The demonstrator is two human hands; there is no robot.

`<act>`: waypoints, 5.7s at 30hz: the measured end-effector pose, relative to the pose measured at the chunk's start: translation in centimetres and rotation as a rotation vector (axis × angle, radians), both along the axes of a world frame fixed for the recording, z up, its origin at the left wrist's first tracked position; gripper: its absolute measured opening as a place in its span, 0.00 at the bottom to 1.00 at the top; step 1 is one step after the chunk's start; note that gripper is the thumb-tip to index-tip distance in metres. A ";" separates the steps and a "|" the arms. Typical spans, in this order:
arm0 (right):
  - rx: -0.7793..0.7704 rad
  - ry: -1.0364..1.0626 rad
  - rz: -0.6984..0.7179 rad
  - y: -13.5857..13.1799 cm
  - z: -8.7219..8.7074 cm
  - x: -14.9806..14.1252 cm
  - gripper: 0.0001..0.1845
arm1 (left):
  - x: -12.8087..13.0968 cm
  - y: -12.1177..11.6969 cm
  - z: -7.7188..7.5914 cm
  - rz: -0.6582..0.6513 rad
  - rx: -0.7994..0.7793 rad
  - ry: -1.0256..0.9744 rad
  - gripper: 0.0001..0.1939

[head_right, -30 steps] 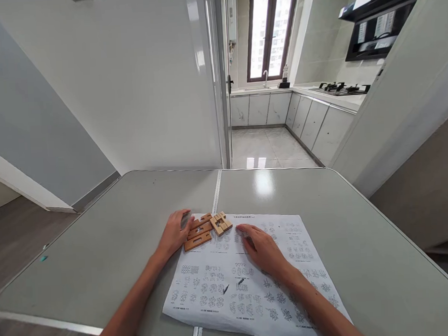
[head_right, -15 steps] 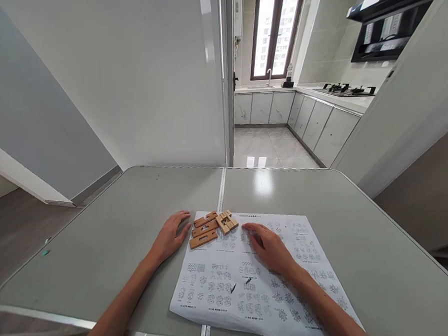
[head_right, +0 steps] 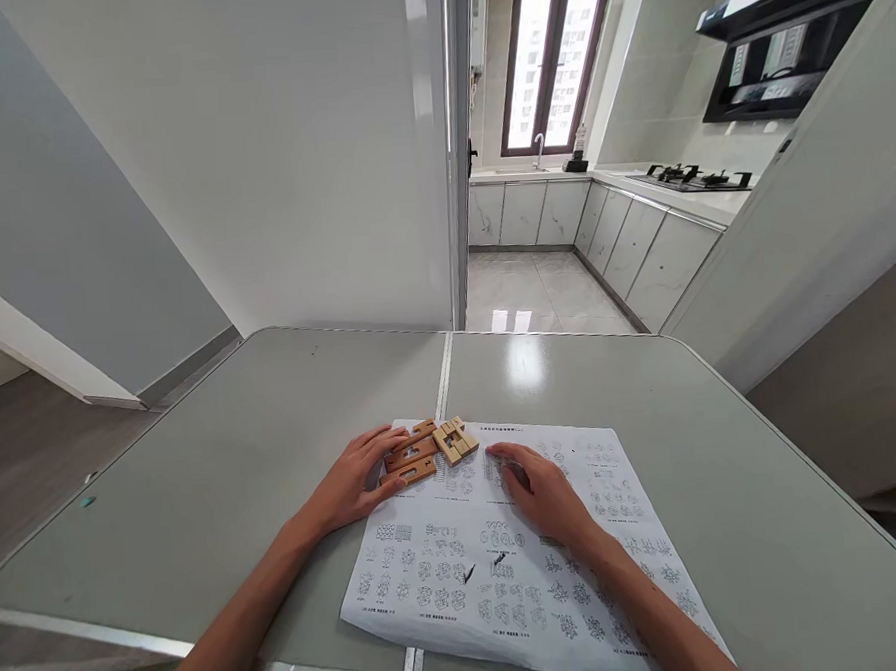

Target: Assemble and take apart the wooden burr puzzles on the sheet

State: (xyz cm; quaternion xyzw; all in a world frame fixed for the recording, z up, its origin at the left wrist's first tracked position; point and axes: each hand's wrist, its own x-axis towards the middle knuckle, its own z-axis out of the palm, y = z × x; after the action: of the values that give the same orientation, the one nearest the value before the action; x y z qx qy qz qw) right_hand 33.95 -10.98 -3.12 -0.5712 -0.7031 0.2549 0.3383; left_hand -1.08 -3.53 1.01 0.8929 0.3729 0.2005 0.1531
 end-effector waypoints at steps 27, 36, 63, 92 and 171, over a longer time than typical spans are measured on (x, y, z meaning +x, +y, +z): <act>0.000 -0.020 -0.012 -0.2 0.4 0.0 0.21 | 0.6 -0.5 0.9 -0.019 0.019 0.000 0.31; -0.009 -0.021 -0.006 -0.1 0.6 0.0 0.20 | 0.7 -0.6 1.1 -0.039 0.028 -0.011 0.32; -0.026 -0.020 0.015 -0.1 0.4 0.3 0.20 | 0.8 -0.8 1.0 -0.035 0.014 -0.037 0.13; -0.024 -0.035 0.020 -0.1 0.6 0.3 0.20 | 1.0 -1.2 0.7 -0.095 -0.106 -0.198 0.34; -0.047 -0.042 0.030 -0.4 0.9 0.4 0.20 | 1.4 -0.7 0.6 -0.097 0.014 -0.093 0.11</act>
State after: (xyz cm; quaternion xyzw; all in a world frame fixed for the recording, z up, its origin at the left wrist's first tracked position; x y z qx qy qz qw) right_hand 34.32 -11.41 -2.26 -0.5737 -0.7122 0.2644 0.3061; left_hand 0.33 -4.27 1.57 0.9007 0.3202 0.2367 0.1735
